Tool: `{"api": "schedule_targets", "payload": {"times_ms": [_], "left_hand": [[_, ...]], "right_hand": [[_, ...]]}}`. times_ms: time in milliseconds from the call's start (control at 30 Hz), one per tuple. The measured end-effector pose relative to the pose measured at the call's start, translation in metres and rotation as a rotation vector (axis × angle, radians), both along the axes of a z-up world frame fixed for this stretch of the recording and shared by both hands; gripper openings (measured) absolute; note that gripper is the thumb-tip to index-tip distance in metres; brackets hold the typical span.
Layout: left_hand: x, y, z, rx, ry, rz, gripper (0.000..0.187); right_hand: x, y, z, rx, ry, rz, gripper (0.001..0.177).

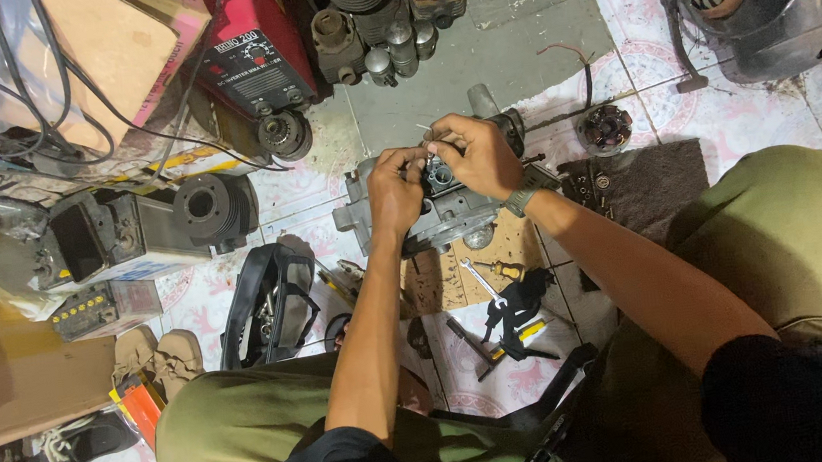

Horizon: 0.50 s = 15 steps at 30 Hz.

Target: The person is sitting on the floor in a workshop, disassembling a small engine component. They use their hands to remove small parts and then use yellow pliers to extract a pin from a metal piece.

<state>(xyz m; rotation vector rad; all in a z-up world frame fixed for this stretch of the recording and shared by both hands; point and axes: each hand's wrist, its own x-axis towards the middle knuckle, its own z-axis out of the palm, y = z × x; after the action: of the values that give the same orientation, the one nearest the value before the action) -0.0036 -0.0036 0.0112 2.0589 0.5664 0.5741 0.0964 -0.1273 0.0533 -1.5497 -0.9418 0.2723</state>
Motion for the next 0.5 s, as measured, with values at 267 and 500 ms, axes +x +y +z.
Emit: {"api": "schedule_targets", "payload": {"times_ms": [267,500], "left_hand": [[0.000,0.005,0.003,0.089,0.097,-0.049,0.016],[-0.002,-0.001,0.042,0.403,0.320,-0.112,0.016]], "right_hand": [[0.001,0.001,0.000,-0.011,-0.045,0.004,0.015],[0.003,-0.001,0.005,-0.020,-0.098,0.029,0.013]]}}
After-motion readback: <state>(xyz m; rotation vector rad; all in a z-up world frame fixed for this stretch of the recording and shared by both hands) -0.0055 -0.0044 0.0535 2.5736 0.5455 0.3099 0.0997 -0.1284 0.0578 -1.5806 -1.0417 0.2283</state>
